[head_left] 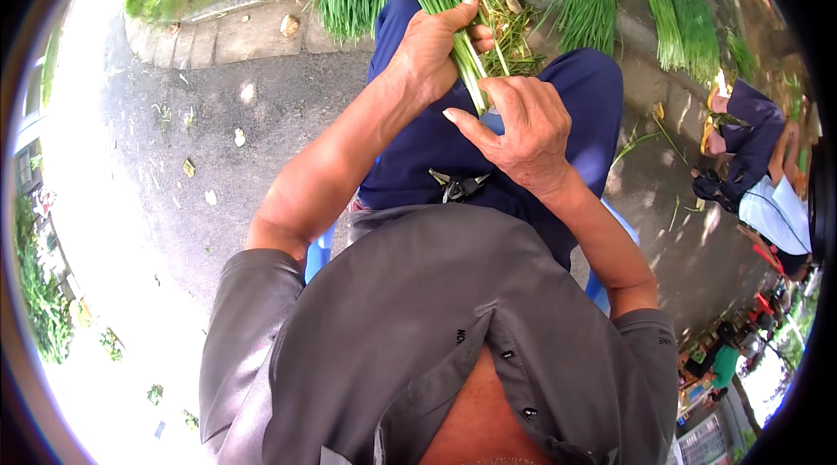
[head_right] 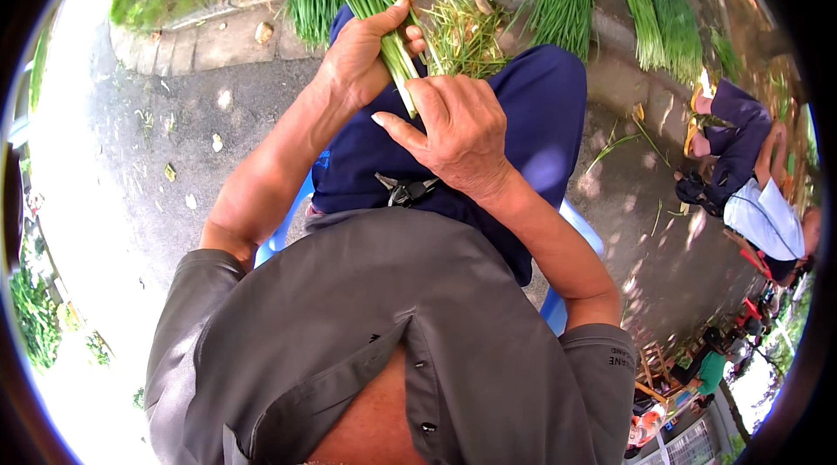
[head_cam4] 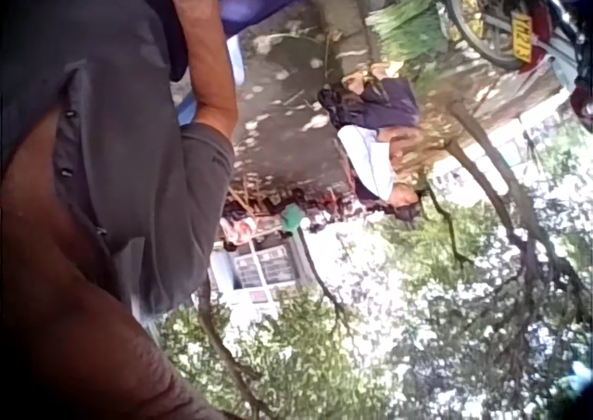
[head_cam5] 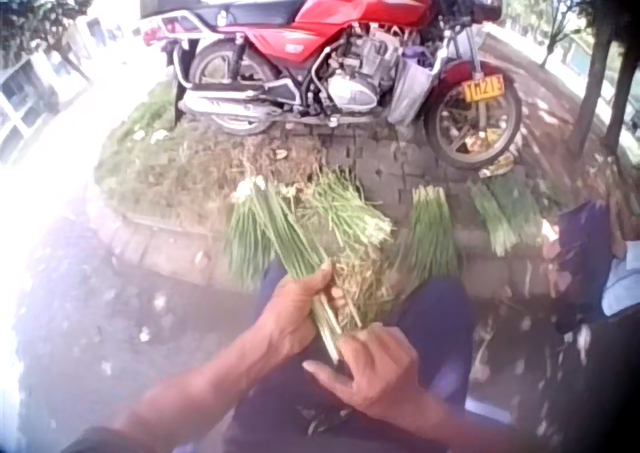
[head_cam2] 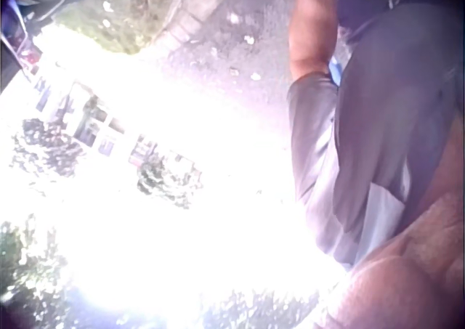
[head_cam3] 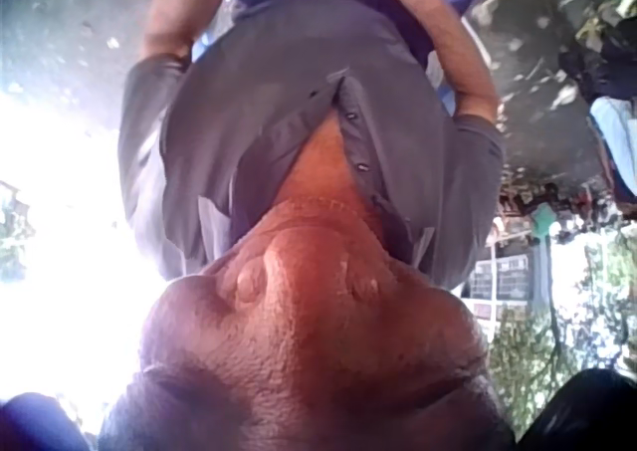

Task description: The person sorts bunches of green chives by hand, removing loose blades and aligning the stems into neat bundles while sitting outdoors.

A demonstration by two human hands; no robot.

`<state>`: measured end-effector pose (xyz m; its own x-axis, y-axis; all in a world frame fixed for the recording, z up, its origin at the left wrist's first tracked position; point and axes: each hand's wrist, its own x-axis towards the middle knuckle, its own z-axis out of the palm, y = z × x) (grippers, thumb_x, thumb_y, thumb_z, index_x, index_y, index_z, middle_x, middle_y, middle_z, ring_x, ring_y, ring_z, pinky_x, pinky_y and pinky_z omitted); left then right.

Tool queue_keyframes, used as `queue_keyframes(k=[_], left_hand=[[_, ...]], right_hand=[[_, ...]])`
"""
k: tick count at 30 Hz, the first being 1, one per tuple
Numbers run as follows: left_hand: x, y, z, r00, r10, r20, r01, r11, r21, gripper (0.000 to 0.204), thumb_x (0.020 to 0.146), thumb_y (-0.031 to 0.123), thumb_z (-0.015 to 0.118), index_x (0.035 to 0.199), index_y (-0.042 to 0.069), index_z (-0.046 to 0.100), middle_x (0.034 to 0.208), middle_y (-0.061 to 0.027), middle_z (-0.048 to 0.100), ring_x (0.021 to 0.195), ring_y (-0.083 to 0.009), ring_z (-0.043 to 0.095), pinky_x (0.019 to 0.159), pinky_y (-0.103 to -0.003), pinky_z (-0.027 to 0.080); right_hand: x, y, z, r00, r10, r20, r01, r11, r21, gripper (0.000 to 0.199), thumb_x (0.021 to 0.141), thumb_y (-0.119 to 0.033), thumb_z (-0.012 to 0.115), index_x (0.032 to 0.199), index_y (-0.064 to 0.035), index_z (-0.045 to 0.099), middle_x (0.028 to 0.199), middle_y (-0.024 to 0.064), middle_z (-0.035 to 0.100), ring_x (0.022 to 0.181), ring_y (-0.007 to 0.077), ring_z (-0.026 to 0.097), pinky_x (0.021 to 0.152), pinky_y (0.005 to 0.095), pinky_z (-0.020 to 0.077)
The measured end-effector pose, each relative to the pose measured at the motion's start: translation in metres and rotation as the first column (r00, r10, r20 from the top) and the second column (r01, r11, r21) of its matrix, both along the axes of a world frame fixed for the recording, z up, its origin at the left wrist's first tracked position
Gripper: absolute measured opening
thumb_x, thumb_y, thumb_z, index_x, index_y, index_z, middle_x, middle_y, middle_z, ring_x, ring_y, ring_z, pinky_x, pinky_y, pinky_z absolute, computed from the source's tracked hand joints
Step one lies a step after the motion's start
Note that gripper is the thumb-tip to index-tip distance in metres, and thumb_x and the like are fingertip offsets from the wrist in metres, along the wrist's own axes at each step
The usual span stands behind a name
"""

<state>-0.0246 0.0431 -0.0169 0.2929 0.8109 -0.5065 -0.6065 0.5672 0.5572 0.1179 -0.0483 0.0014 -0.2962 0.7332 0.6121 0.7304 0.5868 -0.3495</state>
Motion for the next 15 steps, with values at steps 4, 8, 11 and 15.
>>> queue_keyframes(k=[4, 8, 11, 15], left_hand=[[0.007, -0.006, -0.004, 0.998, 0.052, -0.031, -0.053, 0.997, -0.048, 0.013, 0.1, 0.015, 0.061, 0.106, 0.003, 0.061, 0.08, -0.0054, 0.061, 0.069, -0.0151, 0.06, 0.067, -0.03, 0.055], [0.008, -0.01, -0.004, 0.994, 0.102, -0.045, -0.104, 0.994, -0.029, 0.011, 0.098, 0.014, 0.062, 0.103, 0.004, 0.061, 0.085, -0.0049, 0.06, 0.071, -0.0157, 0.06, 0.066, -0.031, 0.056], [0.008, -0.009, -0.001, 0.991, 0.12, -0.067, -0.123, 0.991, -0.054, 0.01, 0.098, 0.012, 0.063, 0.103, 0.004, 0.061, 0.087, -0.0043, 0.059, 0.071, -0.0152, 0.06, 0.066, -0.031, 0.056], [0.002, 0.0, -0.009, 0.989, 0.136, -0.049, -0.138, 0.99, -0.036, 0.015, 0.098, 0.014, 0.063, 0.105, 0.001, 0.06, 0.088, -0.0076, 0.063, 0.068, -0.017, 0.063, 0.064, -0.033, 0.058]], right_hand=[[-0.001, 0.0, 0.0, 0.999, -0.044, -0.009, 0.044, 0.999, -0.025, 0.032, 0.073, -0.018, 0.085, 0.094, -0.0062, 0.065, 0.079, 0.0035, 0.061, 0.067, 0.0227, 0.061, 0.06, 0.0347, 0.0469], [-0.001, 0.002, -0.005, 0.998, -0.038, -0.049, 0.038, 0.999, -0.004, 0.018, 0.078, -0.012, 0.079, 0.088, -0.0071, 0.064, 0.077, 0.0029, 0.06, 0.067, 0.0219, 0.06, 0.06, 0.0357, 0.0462], [0.002, 0.004, -0.002, 0.994, -0.056, -0.095, 0.053, 0.998, -0.035, 0.014, 0.081, -0.01, 0.076, 0.083, -0.0068, 0.063, 0.074, 0.0042, 0.061, 0.064, 0.0229, 0.06, 0.059, 0.0362, 0.0464], [0.01, 0.008, 0.001, 0.921, -0.211, -0.326, 0.108, 0.946, -0.307, 0.016, 0.086, -0.012, 0.074, 0.08, -0.0051, 0.06, 0.07, 0.0088, 0.059, 0.059, 0.0265, 0.058, 0.055, 0.0378, 0.0456]])
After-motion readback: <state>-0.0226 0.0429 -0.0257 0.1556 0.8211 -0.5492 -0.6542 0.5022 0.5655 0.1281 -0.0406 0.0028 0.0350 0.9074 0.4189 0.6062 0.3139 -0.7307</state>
